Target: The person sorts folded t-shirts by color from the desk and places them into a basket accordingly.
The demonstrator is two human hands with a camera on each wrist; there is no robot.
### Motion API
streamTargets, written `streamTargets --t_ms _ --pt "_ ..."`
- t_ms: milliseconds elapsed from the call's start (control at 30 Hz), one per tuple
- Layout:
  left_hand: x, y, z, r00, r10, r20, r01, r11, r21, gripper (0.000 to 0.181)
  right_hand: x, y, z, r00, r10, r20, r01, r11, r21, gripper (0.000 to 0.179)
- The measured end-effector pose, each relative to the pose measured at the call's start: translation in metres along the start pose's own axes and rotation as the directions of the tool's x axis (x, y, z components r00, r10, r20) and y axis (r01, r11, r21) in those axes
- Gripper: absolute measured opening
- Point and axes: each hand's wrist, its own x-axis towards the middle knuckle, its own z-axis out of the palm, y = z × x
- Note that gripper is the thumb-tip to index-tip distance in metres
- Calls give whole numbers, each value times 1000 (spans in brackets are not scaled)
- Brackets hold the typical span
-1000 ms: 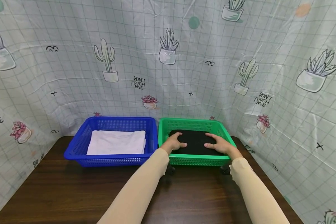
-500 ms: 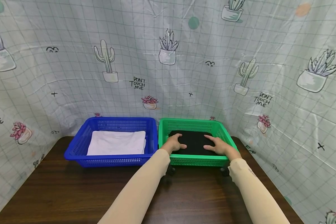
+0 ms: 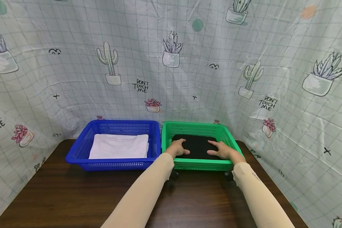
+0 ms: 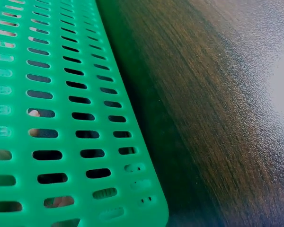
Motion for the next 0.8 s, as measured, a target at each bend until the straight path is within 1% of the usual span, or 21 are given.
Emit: streamTargets --t_ms 100,200,267,333,367,400,433,467,533,567,633,700,767,800 --pt "0 0 1 1000 -1 -10 1 1000 4 70 0 -1 2 999 -17 -32 16 1000 -11 75" --pt "-1 -1 3 1000 -4 -5 4 999 35 71 -2 -3 4 996 -37 -76 33 998 -48 74" --pt "-2 0 3 1000 7 10 -8 996 93 72 -4 -4 4 995 -33 -100 24 996 -84 73" --pt "-5 3 2 999 31 21 -34 981 193 72 -6 -7 3 993 -14 -115 0 992 -124 72" --pt "-7 5 1 999 45 28 -51 966 254 72 -9 -9 1 993 -3 -118 -15 989 -144 71" --pt "-9 7 1 997 63 33 -70 945 318 71 -12 -11 -1 993 10 -119 -29 986 -163 71" --pt "-11 10 0 996 86 37 -94 919 383 70 -15 -13 -3 993 22 -116 -43 983 -177 70" --pt "-14 13 -1 993 108 41 -115 888 445 68 -19 -15 -6 993 33 -111 -54 980 -193 70" --pt "-19 18 -3 985 162 52 -164 817 553 61 -27 -18 -11 995 44 -92 -63 975 -212 70" --pt "-22 20 -5 980 188 59 -187 784 592 57 -31 -19 -14 996 41 -81 -58 974 -221 70" --pt "-28 25 -12 968 237 83 -234 730 642 53 -40 -20 -18 998 29 -62 -42 974 -223 68" --pt "-34 28 -22 955 275 107 -276 704 654 51 -49 -20 -22 999 5 -54 -17 976 -216 65" --pt "-40 30 -37 944 302 131 -313 701 640 52 -58 -19 -26 998 -26 -56 14 977 -211 62" --pt "-44 31 -45 937 321 137 -332 696 637 52 -63 -19 -27 998 -40 -58 28 979 -204 60"
